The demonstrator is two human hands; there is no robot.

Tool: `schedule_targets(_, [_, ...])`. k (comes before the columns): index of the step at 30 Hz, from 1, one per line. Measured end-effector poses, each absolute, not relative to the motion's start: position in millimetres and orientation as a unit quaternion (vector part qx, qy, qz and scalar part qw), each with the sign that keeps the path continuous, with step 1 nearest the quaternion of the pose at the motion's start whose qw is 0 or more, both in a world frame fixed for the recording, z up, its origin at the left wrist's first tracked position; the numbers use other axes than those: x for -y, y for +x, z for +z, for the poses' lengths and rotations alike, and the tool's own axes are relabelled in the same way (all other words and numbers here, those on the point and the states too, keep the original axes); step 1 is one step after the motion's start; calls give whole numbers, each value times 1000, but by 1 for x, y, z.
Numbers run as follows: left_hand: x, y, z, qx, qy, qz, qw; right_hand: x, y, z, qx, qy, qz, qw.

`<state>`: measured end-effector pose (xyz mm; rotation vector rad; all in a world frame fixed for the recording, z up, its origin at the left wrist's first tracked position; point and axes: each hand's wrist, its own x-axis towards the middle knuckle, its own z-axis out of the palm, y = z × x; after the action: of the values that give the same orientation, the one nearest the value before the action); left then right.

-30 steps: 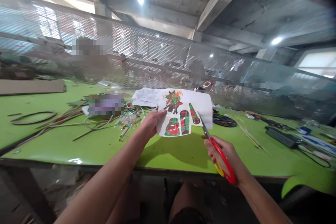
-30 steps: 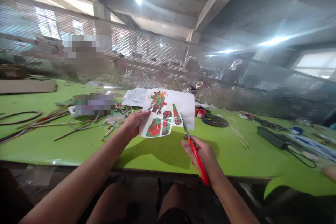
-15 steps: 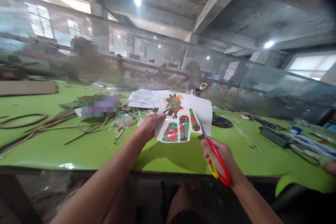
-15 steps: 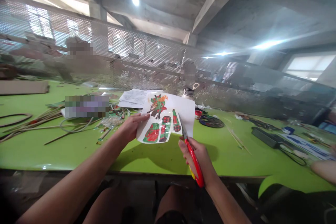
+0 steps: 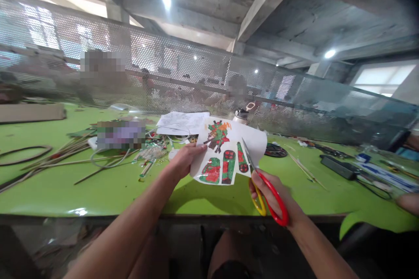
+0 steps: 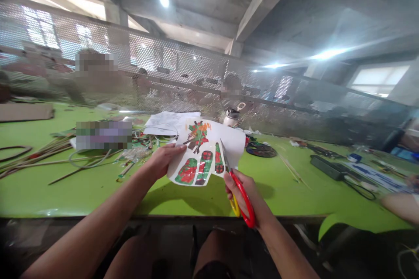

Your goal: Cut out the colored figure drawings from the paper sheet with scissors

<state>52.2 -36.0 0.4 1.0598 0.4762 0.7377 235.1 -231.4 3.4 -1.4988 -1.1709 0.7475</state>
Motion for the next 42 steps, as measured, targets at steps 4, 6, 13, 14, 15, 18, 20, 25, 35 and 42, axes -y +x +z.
schedule_targets(4, [37,52,1,-216,494,335,773,228,232,-2,486,-628,290,533])
schedule_targets(6, [37,52,1,-218,494,336,772,227,231,-5,474,-635,284,539])
schedule_targets(13, [35,51,1,-224,491,338,771,231,229,-5,453,-645,295,540])
schedule_targets(14, [35,51,1,-225,491,336,771,233,229,-4,455,-642,300,539])
schedule_targets(15, [35,51,1,-225,492,335,772,234,229,-2,457,-640,303,539])
schedule_targets(18, [35,51,2,-226,494,330,772,239,231,1,463,-635,312,535])
schedule_targets(20, [35,51,2,-228,497,325,772,242,234,3,468,-629,327,529])
schedule_targets(25, [34,49,3,-233,509,305,770,255,242,6,490,-603,385,498])
schedule_targets(35, [40,44,5,-221,556,251,761,278,265,38,547,-622,410,382])
schedule_targets(42, [42,40,12,-204,603,187,749,280,286,68,618,-661,351,241])
